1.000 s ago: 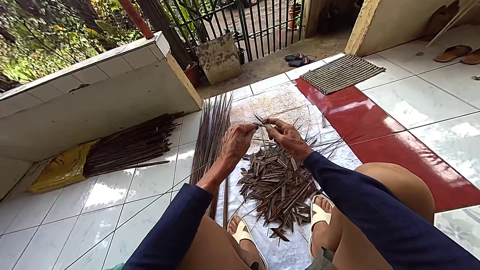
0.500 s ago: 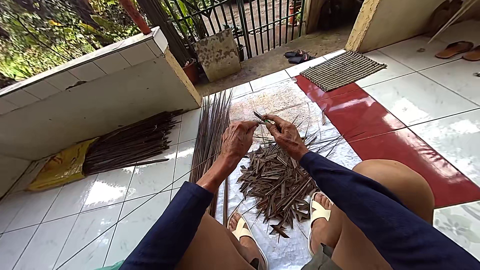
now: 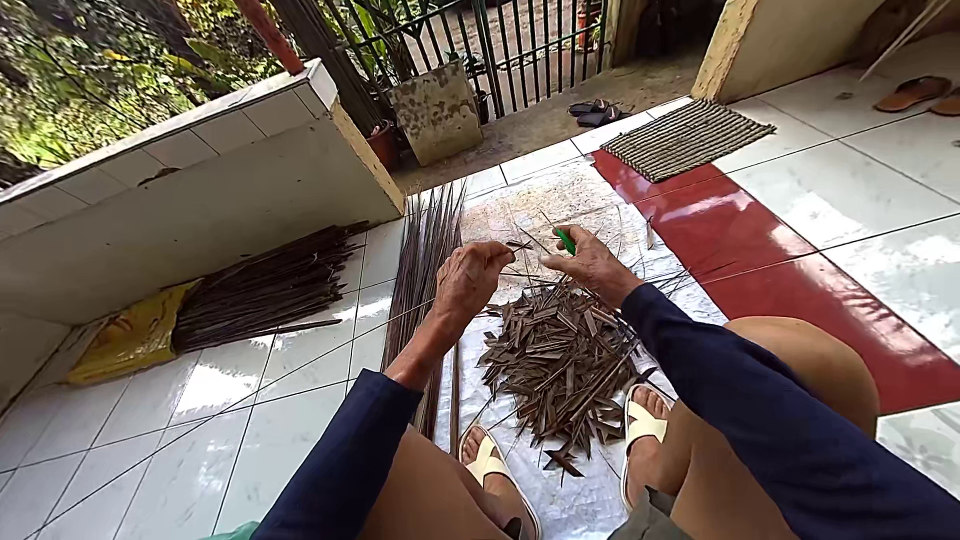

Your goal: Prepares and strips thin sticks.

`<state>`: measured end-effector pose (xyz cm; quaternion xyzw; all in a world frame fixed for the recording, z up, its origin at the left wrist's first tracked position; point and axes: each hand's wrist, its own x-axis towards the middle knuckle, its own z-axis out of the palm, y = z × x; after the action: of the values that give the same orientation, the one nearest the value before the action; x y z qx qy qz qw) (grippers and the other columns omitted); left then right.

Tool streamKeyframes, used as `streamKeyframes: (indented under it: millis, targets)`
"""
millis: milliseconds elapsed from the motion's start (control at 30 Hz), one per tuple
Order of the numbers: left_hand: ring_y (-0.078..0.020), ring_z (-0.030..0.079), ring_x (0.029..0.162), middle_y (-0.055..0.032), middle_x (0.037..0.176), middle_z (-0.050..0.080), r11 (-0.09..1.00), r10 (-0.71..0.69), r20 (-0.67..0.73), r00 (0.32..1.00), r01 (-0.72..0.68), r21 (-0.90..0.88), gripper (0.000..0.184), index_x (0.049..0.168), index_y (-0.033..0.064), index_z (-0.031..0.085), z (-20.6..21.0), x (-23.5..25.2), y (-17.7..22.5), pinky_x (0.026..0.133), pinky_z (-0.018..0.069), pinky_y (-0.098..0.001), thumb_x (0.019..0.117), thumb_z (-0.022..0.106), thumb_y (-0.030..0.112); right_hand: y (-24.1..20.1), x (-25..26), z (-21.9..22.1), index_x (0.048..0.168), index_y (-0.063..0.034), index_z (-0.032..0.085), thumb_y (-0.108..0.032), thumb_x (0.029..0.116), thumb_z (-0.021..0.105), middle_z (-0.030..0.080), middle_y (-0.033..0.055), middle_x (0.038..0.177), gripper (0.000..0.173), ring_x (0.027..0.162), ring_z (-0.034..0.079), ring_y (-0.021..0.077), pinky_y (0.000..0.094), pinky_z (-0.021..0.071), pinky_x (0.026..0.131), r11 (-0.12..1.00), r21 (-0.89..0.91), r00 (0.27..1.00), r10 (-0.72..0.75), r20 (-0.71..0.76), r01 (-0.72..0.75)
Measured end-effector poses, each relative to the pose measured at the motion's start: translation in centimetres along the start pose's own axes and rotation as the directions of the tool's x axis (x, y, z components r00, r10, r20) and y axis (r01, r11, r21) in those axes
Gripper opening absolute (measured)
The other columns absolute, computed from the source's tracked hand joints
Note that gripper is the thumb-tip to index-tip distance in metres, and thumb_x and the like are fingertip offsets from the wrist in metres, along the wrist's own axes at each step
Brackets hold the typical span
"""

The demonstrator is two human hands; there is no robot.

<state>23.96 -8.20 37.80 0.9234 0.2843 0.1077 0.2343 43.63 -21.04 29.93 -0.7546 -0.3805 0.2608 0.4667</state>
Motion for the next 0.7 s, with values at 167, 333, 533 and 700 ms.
streamKeyframes:
  millis: [167,333,533,700]
  targets:
    - [-0.0153,0.064,0.067,0.0025,0.071,0.066,0.999,0.028,0.047,0.998,-0.027,-0.026,0.025,0.11,0.0248,0.076,0.2,0.3,-0.5,0.07,0.0544,-0.0464,0.1072,0.054,0.036,-0.2,-0.2,-1.1,0.152,-0.0077,0.039,-0.004,0.0928,0.064,0.068,0.0152,0.116,0.064,0.093,0.066,0.0237,0.043,0.054,0.079,0.996,0.023,0.965,0.076,0.249,-0.084]
    - [-0.017,0.064,0.07,0.0002,0.078,0.068,0.996,0.071,0.07,0.995,-0.074,0.042,0.025,0.109,0.0234,0.076,0.1,0.1,-0.6,0.069,0.0537,-0.047,0.107,0.054,0.034,0.9,-0.6,-1.2,0.135,-0.0033,0.048,0.004,0.0984,0.059,0.069,0.0174,0.113,0.038,0.08,0.072,0.0262,0.0394,0.0602,0.067,0.961,0.0,0.84,0.242,0.486,-0.277]
    - [-0.0205,0.067,0.075,-0.0018,0.078,0.07,0.979,0.114,0.182,0.977,-0.142,0.146,0.022,0.103,0.0181,0.073,0.3,-0.2,-0.1,0.073,0.0536,-0.0492,0.1045,0.059,0.034,1.0,-0.6,-2.2,0.119,-0.0026,0.064,-0.013,0.1028,0.062,0.075,0.01,0.089,0.019,0.064,0.068,0.0164,0.0293,0.0542,0.056,0.982,-0.015,0.893,0.179,0.413,-0.19]
    - [-0.0206,0.069,0.076,-0.0013,0.08,0.072,0.977,0.126,0.227,0.966,-0.161,0.141,0.023,0.101,0.0174,0.073,0.4,0.3,0.0,0.074,0.0538,-0.0502,0.1015,0.064,0.038,-1.2,-1.7,-2.6,0.117,-0.0085,0.071,-0.018,0.1011,0.066,0.075,0.003,0.1,0.019,0.064,0.061,0.0102,0.026,0.0488,0.053,0.987,0.126,0.972,-0.127,0.2,0.103]
